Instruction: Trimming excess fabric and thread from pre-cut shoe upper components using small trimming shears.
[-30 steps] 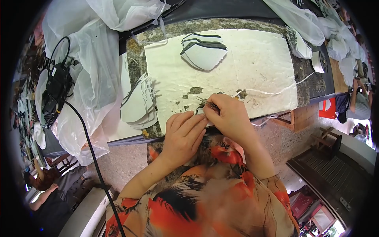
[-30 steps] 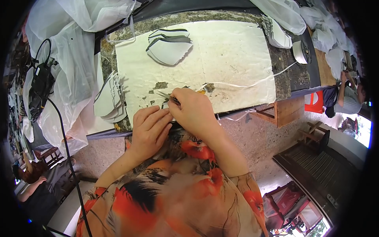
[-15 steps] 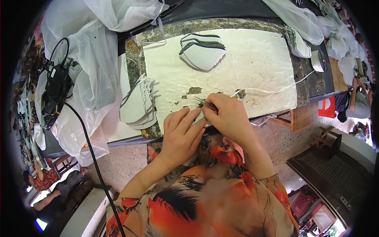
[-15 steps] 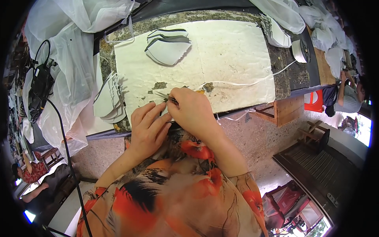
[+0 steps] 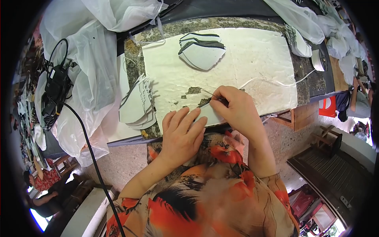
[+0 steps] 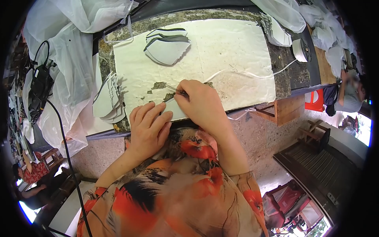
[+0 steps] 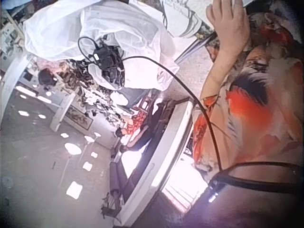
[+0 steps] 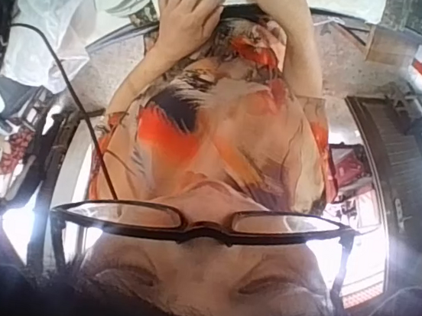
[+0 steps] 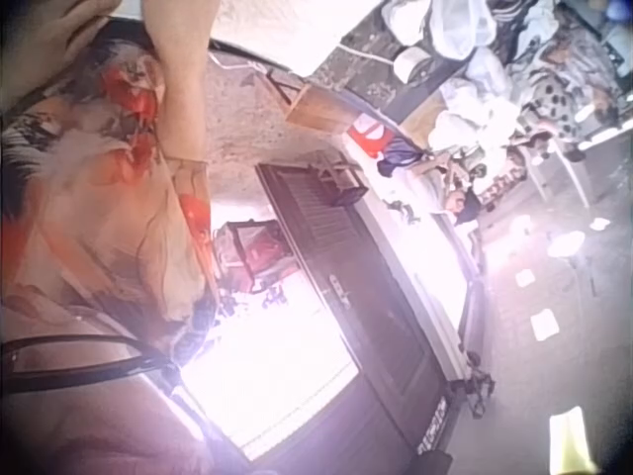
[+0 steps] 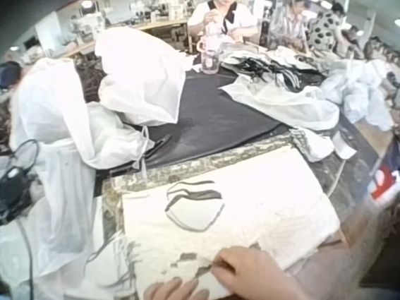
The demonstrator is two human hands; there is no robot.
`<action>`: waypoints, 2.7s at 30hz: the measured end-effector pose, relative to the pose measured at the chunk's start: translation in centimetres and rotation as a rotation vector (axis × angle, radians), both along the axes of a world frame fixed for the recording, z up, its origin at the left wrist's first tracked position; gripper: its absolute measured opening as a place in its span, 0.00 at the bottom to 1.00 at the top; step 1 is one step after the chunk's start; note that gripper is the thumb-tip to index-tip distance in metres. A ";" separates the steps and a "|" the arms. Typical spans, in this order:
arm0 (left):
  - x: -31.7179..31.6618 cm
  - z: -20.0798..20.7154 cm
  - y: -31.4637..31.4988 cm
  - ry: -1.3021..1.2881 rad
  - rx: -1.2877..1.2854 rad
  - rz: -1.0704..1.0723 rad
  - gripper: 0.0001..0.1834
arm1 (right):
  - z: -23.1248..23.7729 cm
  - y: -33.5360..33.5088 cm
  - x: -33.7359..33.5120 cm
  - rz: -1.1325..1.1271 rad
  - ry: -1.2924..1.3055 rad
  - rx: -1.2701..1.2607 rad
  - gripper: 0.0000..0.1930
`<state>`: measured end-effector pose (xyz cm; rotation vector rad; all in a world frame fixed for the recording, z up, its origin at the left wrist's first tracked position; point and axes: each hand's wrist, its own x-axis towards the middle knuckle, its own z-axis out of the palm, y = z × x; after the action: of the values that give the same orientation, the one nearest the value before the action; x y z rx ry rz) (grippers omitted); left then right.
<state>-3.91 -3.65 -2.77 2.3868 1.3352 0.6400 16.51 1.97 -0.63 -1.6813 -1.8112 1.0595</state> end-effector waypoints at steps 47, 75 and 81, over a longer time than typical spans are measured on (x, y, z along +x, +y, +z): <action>2.6 1.4 2.1 0.080 -0.009 0.041 0.24 | -0.4 2.1 2.1 -0.029 0.016 -0.009 0.10; 2.3 -0.9 1.0 -0.027 0.013 0.090 0.37 | 1.0 0.4 3.8 -0.177 0.376 -0.362 0.14; 1.8 -0.1 1.5 -0.089 -0.051 0.055 0.36 | 0.8 0.1 3.9 -0.101 0.301 -0.437 0.10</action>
<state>-2.07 -2.12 -2.90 2.2611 1.3672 0.7109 20.37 2.07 0.13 -1.7077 -1.3572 1.6505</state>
